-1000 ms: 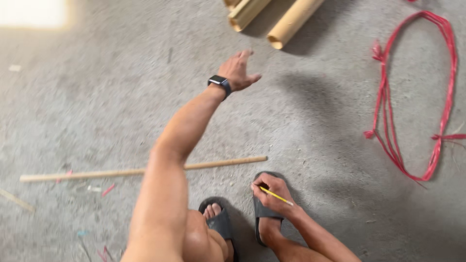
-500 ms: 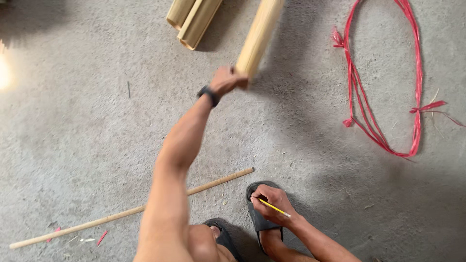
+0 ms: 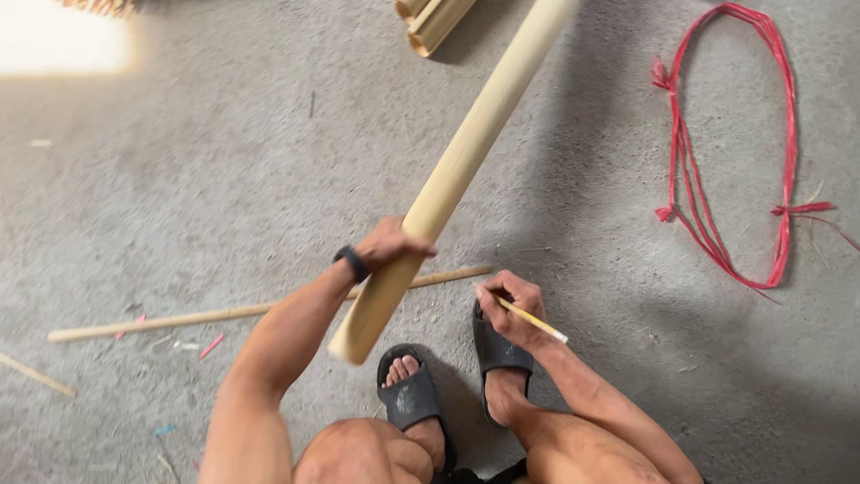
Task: The person sits on the floor and uses a pencil and a wooden ruler to measure and mark lines on long bamboo poles. They repeatedly pick up a pole, align the ruler, draw a line, and then place the pole back into a stack.
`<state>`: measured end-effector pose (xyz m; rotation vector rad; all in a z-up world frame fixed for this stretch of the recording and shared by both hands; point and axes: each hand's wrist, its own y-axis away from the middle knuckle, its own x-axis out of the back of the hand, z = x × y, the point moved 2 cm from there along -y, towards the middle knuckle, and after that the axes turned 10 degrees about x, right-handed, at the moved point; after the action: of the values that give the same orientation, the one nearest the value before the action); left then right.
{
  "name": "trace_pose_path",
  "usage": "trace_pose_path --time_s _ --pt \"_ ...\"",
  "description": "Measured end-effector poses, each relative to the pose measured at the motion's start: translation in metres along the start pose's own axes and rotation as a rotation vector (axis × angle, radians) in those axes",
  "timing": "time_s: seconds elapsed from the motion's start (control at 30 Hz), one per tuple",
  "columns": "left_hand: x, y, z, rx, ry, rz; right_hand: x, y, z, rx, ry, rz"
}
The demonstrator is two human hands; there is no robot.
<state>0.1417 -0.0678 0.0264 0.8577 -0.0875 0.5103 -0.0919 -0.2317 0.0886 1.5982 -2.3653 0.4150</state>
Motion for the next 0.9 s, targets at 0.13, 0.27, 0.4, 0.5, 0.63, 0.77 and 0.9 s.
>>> trace_pose_path --time_s 0.13,0.27,0.4,0.5,0.63,0.77,0.9 --pt "-0.012 0.086 -0.089 -0.017 0.271 -0.167 -0.005 0.004 0.012 0.352 0.202 0.052" --pt "-0.028 0.142 -0.112 -0.131 0.671 -0.394 -0.027 -0.01 0.051 0.303 0.481 -0.246" --pt "-0.034 0.166 -0.102 -0.257 0.906 -0.432 -0.057 -0.01 0.078 0.373 0.613 -0.426" --pt "-0.023 0.154 -0.085 -0.405 0.999 -0.434 -0.068 -0.007 0.088 0.425 0.721 -0.465" --pt "0.002 0.133 -0.067 -0.526 0.982 -0.315 -0.07 -0.008 0.098 0.408 0.795 -0.557" --pt "0.012 0.142 -0.049 -0.61 1.002 -0.172 -0.047 -0.024 0.104 0.27 0.859 -0.64" --pt "0.035 0.165 -0.036 -0.761 0.935 -0.13 0.003 -0.045 0.09 0.331 0.742 -0.432"
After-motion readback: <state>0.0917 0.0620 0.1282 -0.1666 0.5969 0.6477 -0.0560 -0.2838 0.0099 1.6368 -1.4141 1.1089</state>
